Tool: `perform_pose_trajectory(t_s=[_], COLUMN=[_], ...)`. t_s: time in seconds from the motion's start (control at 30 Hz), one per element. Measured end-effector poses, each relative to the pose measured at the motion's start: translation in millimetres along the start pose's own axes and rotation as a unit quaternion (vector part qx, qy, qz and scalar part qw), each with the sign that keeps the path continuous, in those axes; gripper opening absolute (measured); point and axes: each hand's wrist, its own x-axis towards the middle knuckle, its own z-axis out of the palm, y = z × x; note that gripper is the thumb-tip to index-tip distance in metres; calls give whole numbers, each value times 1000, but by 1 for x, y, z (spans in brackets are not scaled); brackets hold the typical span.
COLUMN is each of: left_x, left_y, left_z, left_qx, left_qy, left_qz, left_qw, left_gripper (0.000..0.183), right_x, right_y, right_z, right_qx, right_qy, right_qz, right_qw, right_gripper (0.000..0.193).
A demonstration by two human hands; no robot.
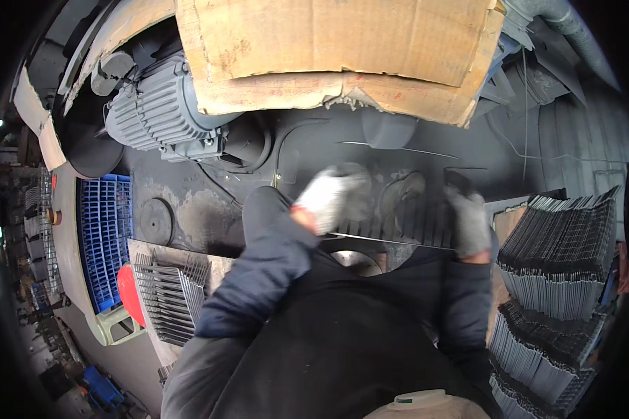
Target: The person straightens wires on metal grates by hand.
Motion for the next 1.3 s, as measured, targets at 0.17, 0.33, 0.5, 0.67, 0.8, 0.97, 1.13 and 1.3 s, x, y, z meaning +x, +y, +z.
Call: perform_pose_trajectory(t_s=[0.17, 0.33, 0.5, 0.67, 0.8, 0.97, 1.13, 1.3], left_x=[38, -22, -113, -158, -164, -154, -122, -116], left_y=[-42, -41, -32, -16, 1, -13, -91, -66], left_z=[22, -101, -127, -79, -15, 14, -6, 30], left_qx=[-106, -169, -113, 50, 398, 385, 100, -254], left_qy=[-37, 52, 190, 194, 154, 445, 238, 210], left_qz=[63, -16, 68, 177, 306, 568, 321, 263], left_qw=[992, 984, 973, 964, 851, 575, 911, 907], left_gripper=[22, 13, 15, 25, 34, 73, 48, 92], right_x=[-1, 17, 6, -77, -107, -113, -112, -120], right_y=[-2, -6, 68, -28, -50, -22, 25, 58], right_z=[-39, 94, 133, 109, 104, 76, 67, 65], right_qx=[97, -162, -135, -323, -309, 76, 338, 444], right_qy=[9, -86, -222, -10, -148, -24, -59, -79], right_qz=[-46, 61, -332, -333, -465, -270, -236, -146], right_qw=[994, 981, 907, 886, 816, 959, 909, 880], right_gripper=[32, 26, 35, 53, 60, 18, 17, 28])
